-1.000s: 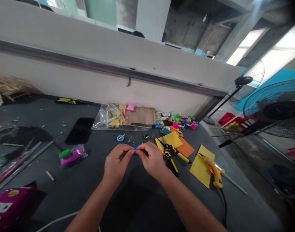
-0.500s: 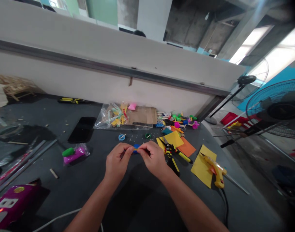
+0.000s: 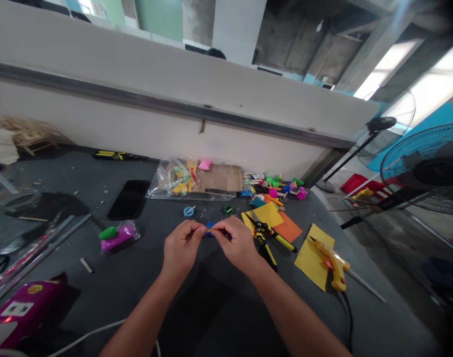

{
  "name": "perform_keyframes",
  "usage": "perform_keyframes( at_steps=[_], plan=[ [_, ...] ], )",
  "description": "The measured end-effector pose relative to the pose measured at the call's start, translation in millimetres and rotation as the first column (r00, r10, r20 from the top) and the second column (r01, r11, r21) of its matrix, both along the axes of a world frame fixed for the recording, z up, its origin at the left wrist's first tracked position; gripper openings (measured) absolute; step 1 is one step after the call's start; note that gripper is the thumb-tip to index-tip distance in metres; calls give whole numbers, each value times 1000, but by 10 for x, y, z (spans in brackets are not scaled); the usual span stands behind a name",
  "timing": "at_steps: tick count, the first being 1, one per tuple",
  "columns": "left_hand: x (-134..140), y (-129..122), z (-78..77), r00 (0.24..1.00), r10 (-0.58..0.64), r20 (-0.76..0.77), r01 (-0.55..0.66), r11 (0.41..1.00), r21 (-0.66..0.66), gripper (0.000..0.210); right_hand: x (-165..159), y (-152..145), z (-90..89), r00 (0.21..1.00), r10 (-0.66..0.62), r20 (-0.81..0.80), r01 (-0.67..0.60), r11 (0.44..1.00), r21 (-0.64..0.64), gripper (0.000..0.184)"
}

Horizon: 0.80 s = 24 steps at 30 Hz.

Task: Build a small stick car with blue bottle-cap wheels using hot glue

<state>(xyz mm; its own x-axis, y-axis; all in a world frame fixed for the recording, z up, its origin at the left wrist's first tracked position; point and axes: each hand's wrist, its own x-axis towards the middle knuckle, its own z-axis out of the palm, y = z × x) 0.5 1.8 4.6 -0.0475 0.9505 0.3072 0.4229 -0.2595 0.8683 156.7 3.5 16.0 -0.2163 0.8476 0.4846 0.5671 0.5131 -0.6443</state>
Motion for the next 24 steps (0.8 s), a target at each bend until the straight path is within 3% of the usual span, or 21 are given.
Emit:
perform_keyframes(
  at_steps=[3, 6, 8, 12, 15, 20, 24],
  plan=[
    [-71, 51, -15, 996, 59, 65, -55, 996, -66, 27, 25, 31, -37, 999, -38, -21, 37, 999, -16, 11],
    [-258, 172, -38, 956, 264, 127, -251, 962, -106, 31, 69, 117, -176, 983, -146, -114, 135, 986, -102, 15],
    [-397, 256, -51, 947, 321, 21, -316, 942, -114, 36, 89, 193, -320, 964, -196, -179, 161, 968, -193, 18],
    [-508, 321, -96, 944, 120, -307, -163, 980, -117, 45, 76, 307, -598, 934, -196, -299, 69, 920, -387, 17],
    [-447, 304, -184, 904, -8, -427, -50, 991, -125, 44, 50, 334, -690, 916, -187, -354, 3, 887, -461, 17],
    [-401, 351, -406, 921, -26, -388, -51, 981, -189, 43, 45, 330, -675, 914, -198, -354, -4, 868, -496, 15],
    [-409, 433, -542, 961, -67, -269, 10, 979, -205, 39, 28, 320, -664, 916, -183, -358, -46, 838, -544, 10]
  ],
)
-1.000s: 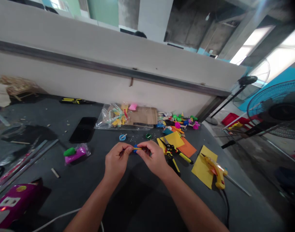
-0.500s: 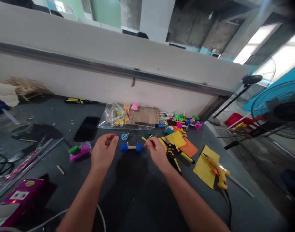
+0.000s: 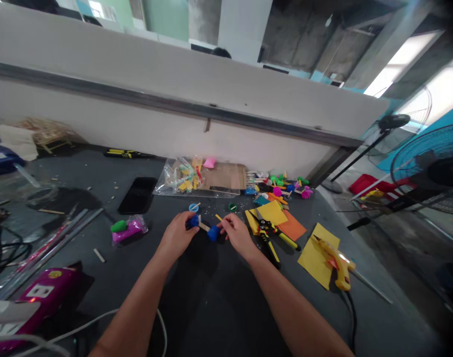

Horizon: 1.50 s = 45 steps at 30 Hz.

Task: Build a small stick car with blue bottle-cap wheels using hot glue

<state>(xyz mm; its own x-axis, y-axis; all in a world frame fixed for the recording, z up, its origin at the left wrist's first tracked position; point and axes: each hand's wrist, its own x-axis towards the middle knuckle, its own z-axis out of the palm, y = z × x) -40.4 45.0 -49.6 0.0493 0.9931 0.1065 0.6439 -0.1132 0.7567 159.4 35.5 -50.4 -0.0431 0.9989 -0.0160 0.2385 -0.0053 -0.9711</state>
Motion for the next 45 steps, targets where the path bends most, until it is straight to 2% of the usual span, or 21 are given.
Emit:
perform_keyframes(
  at_steps=[3, 7, 11, 17, 23, 28, 31, 34, 38, 45],
  plan=[
    [43, 20, -33, 998, -17, 66, 18, 1000, -5, 36, -34, -19, 8, 998, 59, -39, -62, 995, -83, 8],
    [114, 2, -1, 998, -56, 41, 56, 998, 1, 34, -65, -49, 52, 979, 152, -135, -178, 960, -215, 9],
    [151, -29, 35, 990, -134, 38, 134, 991, 6, 32, -32, -40, 94, 977, 149, -155, -184, 953, -241, 12],
    [189, -58, 49, 980, -194, 46, 194, 981, 6, 33, 42, -11, 170, 993, 19, -113, -24, 998, -51, 13],
    [122, -45, 84, 986, -165, 14, 163, 980, 111, 40, 33, -49, 246, 998, -56, -5, 56, 988, 145, 13],
    [119, -124, 239, 987, -80, 140, 44, 969, 245, 31, -4, -109, 281, 996, -72, 59, 56, 970, 237, 14],
    [178, -210, 367, 970, -111, 218, 57, 969, 239, 26, -30, -155, 318, 992, -70, 103, 38, 958, 285, 14],
    [225, -271, 451, 965, -132, 225, 84, 974, 212, 23, -50, -206, 372, 985, -67, 157, 7, 933, 360, 9],
    [240, -298, 499, 974, -103, 201, 57, 972, 226, 17, -69, -256, 441, 977, -72, 203, -25, 899, 436, 7],
    [252, -325, 530, 965, -128, 229, 79, 973, 215, 16, -81, -289, 520, 978, -28, 209, -71, 891, 449, 8]
  ],
)
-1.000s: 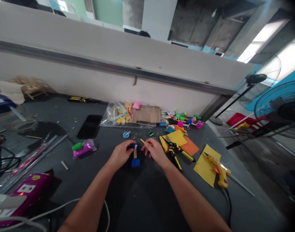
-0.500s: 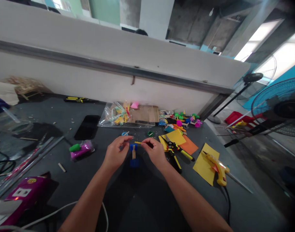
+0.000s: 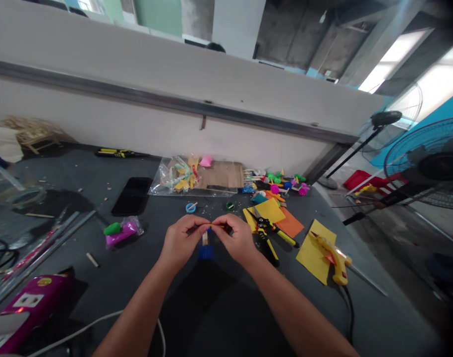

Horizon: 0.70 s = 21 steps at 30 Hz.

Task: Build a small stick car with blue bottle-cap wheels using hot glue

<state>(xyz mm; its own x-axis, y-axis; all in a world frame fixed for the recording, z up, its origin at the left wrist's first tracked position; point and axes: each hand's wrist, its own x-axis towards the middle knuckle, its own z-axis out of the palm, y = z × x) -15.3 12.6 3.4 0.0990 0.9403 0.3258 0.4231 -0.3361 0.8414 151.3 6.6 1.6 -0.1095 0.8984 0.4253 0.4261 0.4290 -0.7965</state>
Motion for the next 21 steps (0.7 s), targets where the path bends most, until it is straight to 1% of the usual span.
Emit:
perform_keyframes(
  at_steps=[5, 11, 16, 21],
  plan=[
    [12, -1, -16, 1000, -6, -1, 6, 1000, -10, 16, 12, -26, 36, 998, -9, 64, 7, 1000, 24, 10],
    [15, -6, -8, 998, -27, 53, 29, 999, -36, 17, 12, -34, 40, 999, -18, 34, 18, 1000, 2, 12],
    [4, -29, 19, 1000, -1, 5, 1, 1000, 15, 17, -4, -38, 56, 1000, -7, 29, 7, 1000, -8, 12],
    [8, -39, 2, 1000, 12, 2, -12, 999, 37, 17, -19, -49, 69, 1000, -12, 16, 13, 999, -35, 13]
  ],
)
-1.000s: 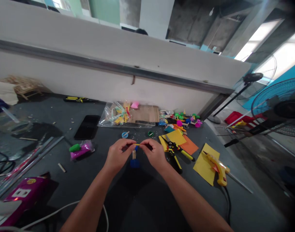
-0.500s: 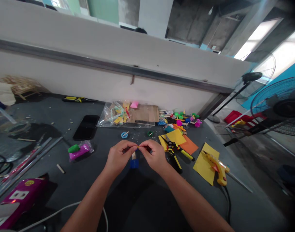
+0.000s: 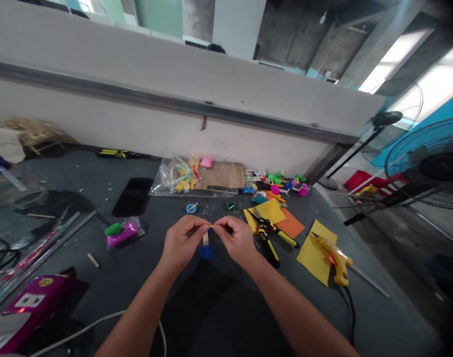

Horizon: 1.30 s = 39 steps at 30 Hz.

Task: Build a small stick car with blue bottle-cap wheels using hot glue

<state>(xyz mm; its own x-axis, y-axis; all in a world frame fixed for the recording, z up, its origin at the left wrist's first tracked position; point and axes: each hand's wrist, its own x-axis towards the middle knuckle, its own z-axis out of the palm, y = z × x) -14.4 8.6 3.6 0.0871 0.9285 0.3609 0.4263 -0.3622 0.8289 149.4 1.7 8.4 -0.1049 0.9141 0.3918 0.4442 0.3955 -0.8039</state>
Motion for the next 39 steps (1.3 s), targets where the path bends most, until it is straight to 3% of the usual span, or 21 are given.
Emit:
perform_keyframes(
  at_steps=[12, 20, 28, 36, 39],
  plan=[
    [17, -17, -4, 999, 32, -26, -30, 994, 102, 15, 1, 19, 28, 998, 32, -47, -36, 995, -95, 15],
    [23, 20, -39, 993, 68, -100, -56, 991, 123, 20, -2, 9, -3, 992, -7, 124, -6, 995, 102, 10],
    [27, 15, -53, 987, 63, -147, -37, 983, 177, 18, 2, 5, -28, 985, 7, 173, -30, 991, 130, 14],
    [20, -1, -52, 986, 165, -36, -165, 986, 16, 22, 7, 11, -29, 993, -43, 114, 28, 991, 131, 10],
    [13, 7, -44, 991, 133, 20, -133, 991, -9, 22, 19, 15, -13, 994, -50, 101, 35, 989, 146, 11]
  ],
)
